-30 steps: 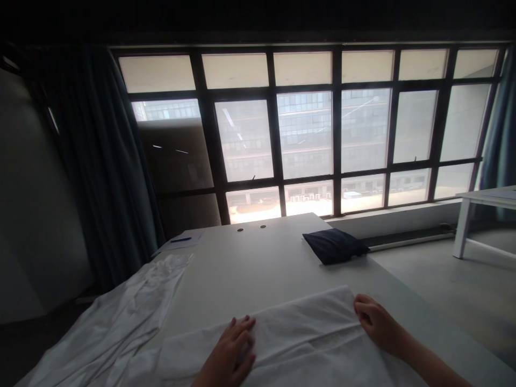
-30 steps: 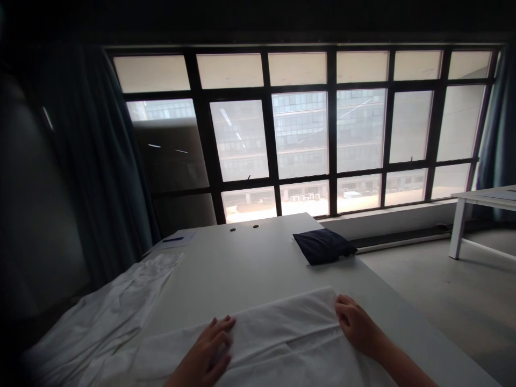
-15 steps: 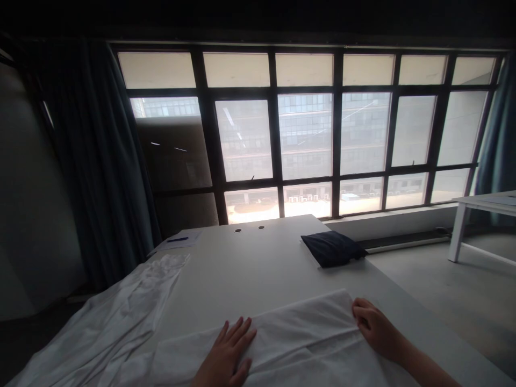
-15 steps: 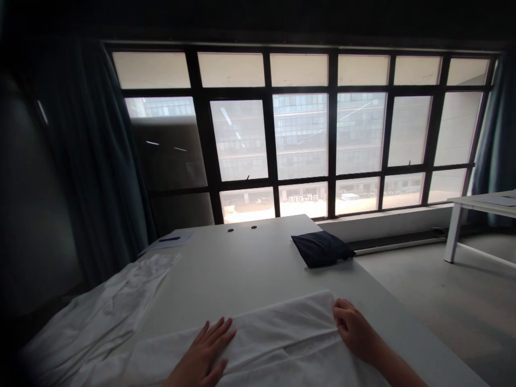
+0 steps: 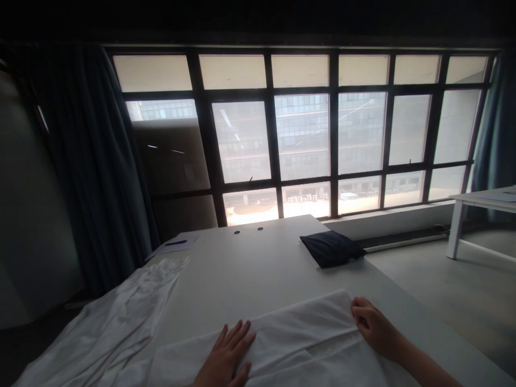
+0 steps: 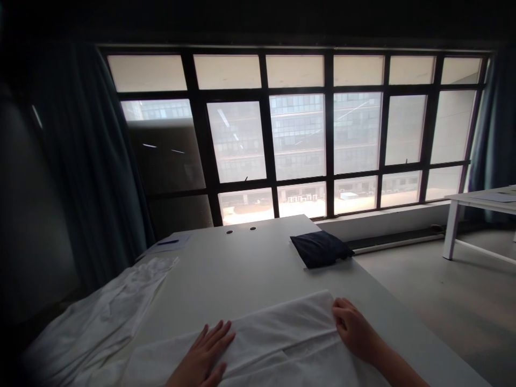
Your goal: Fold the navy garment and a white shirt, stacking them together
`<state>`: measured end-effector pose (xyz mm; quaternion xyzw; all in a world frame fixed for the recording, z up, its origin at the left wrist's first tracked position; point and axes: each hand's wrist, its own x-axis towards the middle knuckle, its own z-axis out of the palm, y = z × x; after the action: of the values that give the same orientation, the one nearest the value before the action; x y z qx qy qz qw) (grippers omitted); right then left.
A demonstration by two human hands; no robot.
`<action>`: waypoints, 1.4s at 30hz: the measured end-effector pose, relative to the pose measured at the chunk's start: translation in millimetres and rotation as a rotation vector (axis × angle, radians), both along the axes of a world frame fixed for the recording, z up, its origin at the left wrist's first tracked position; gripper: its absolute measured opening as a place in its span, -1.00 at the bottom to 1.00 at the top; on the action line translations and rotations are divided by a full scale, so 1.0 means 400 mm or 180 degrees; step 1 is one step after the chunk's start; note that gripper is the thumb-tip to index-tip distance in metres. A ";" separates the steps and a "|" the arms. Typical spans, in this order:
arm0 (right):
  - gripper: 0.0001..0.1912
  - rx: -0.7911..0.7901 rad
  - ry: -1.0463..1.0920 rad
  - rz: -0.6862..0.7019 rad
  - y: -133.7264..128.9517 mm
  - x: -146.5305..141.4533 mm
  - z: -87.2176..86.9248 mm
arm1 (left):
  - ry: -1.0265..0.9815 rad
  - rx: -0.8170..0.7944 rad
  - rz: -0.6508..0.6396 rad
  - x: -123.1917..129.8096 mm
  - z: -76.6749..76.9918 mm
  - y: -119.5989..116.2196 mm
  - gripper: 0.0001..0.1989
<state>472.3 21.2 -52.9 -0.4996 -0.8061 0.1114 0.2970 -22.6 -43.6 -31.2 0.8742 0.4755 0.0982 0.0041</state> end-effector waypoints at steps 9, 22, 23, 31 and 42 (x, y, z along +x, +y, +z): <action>-0.84 -0.0130 0.0043 0.0124 -0.023 -0.001 0.047 | 0.0061 -0.0180 0.0135 0.012 0.019 -0.027 -0.31; -0.46 -0.0037 -0.0604 0.0433 -0.060 -0.369 0.192 | 0.0152 -0.0077 0.0062 0.002 0.001 -0.010 -0.29; -0.36 -0.0145 -0.0650 0.0565 -0.061 -0.412 0.184 | 0.0158 -0.0073 0.0057 0.002 0.001 -0.010 -0.29; -0.09 -0.0712 -0.0812 0.0470 -0.042 -0.523 0.087 | 0.0150 -0.0217 0.0093 0.002 0.003 -0.012 -0.31; -0.06 -0.0772 -0.0930 -0.0232 0.004 -0.324 0.024 | 0.0089 -0.0140 0.0115 0.002 0.007 -0.015 -0.36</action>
<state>342.6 22.7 -43.3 -0.5714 -0.8027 0.1232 0.1182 -21.8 -49.5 -28.4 0.8664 0.4933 0.0756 0.0149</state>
